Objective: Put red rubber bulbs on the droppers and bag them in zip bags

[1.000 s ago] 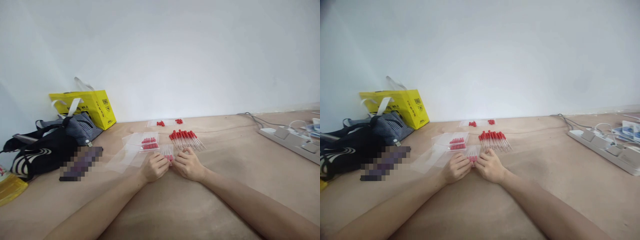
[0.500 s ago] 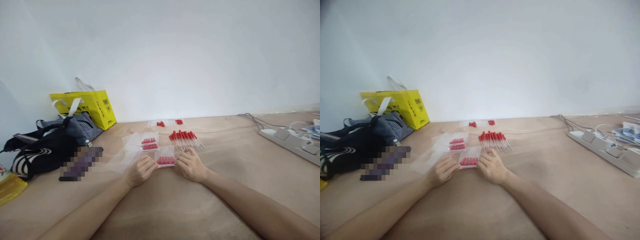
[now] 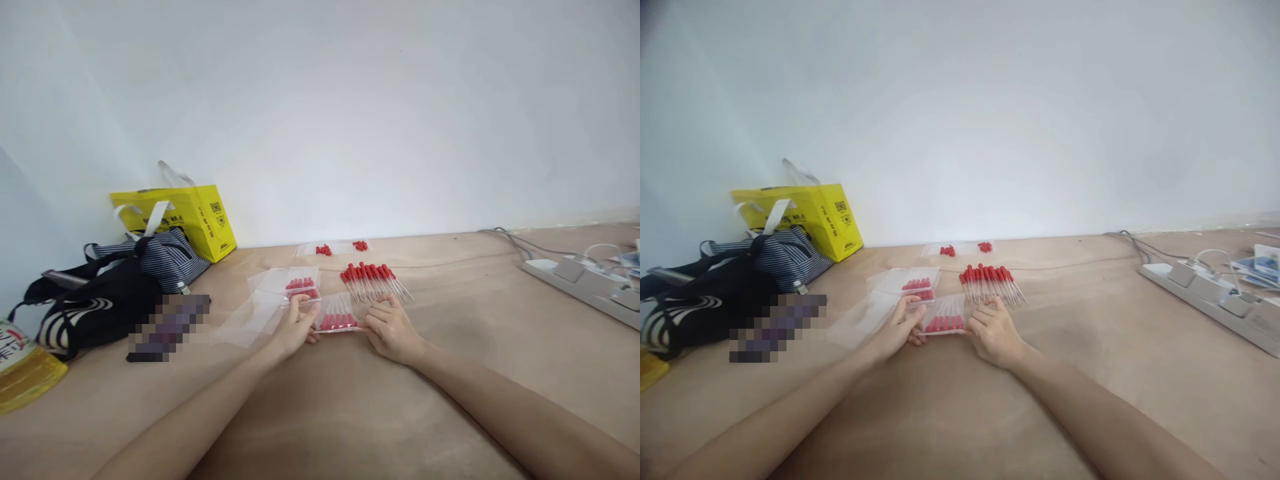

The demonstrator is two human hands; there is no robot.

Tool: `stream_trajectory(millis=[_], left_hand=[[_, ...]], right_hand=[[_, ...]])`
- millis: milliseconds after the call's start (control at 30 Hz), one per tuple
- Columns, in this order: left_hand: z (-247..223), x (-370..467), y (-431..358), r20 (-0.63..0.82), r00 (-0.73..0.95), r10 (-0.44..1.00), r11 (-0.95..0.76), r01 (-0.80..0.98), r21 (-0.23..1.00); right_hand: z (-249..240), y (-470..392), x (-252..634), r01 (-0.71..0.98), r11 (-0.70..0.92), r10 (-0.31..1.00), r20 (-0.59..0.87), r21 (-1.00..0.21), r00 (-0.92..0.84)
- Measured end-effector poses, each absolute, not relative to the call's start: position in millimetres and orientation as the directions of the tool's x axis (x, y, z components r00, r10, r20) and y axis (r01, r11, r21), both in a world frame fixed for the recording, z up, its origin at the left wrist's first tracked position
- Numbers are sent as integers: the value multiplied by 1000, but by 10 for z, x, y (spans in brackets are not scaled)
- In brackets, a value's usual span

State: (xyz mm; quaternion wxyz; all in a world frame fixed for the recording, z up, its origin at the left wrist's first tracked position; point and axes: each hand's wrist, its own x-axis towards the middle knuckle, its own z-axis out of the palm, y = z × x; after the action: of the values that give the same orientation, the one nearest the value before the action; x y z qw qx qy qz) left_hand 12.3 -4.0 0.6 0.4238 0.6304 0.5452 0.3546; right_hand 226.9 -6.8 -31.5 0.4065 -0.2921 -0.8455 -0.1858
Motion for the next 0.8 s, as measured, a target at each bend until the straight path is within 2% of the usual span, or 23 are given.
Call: stream_trajectory(millis=[67, 133, 200, 267, 367, 433, 600, 800], left_hand=[[9, 231, -45, -177, 192, 965, 139, 196, 971], [-13, 304, -78, -213, 271, 939, 184, 129, 974], [-29, 332, -117, -186, 321, 928, 131, 186, 974], [-4, 319, -110, -91, 321, 943, -4, 283, 959], [127, 256, 84, 106, 173, 979, -171, 420, 891], [226, 211, 339, 156, 35, 987, -152, 494, 856], [248, 195, 1016, 202, -141, 969, -80, 596, 799], [121, 272, 1230, 281, -185, 942, -42, 764, 644]], right_hand=[[-307, -88, 2280, 612, 790, 376, 771, 23, -515], [-291, -113, 2306, 540, 840, 410, 709, -49, -574], [-272, -135, 2340, 480, 867, 444, 639, -132, -628], [-256, -147, 2365, 466, 867, 470, 603, -177, -645], [-258, -142, 2360, 487, 860, 471, 604, -153, -643], [-279, -130, 2337, 496, 861, 455, 612, -116, -647], [-336, -103, 2303, 519, 852, 447, 614, -71, -650], [-333, -95, 2322, 524, 849, 450, 610, -66, -652]])
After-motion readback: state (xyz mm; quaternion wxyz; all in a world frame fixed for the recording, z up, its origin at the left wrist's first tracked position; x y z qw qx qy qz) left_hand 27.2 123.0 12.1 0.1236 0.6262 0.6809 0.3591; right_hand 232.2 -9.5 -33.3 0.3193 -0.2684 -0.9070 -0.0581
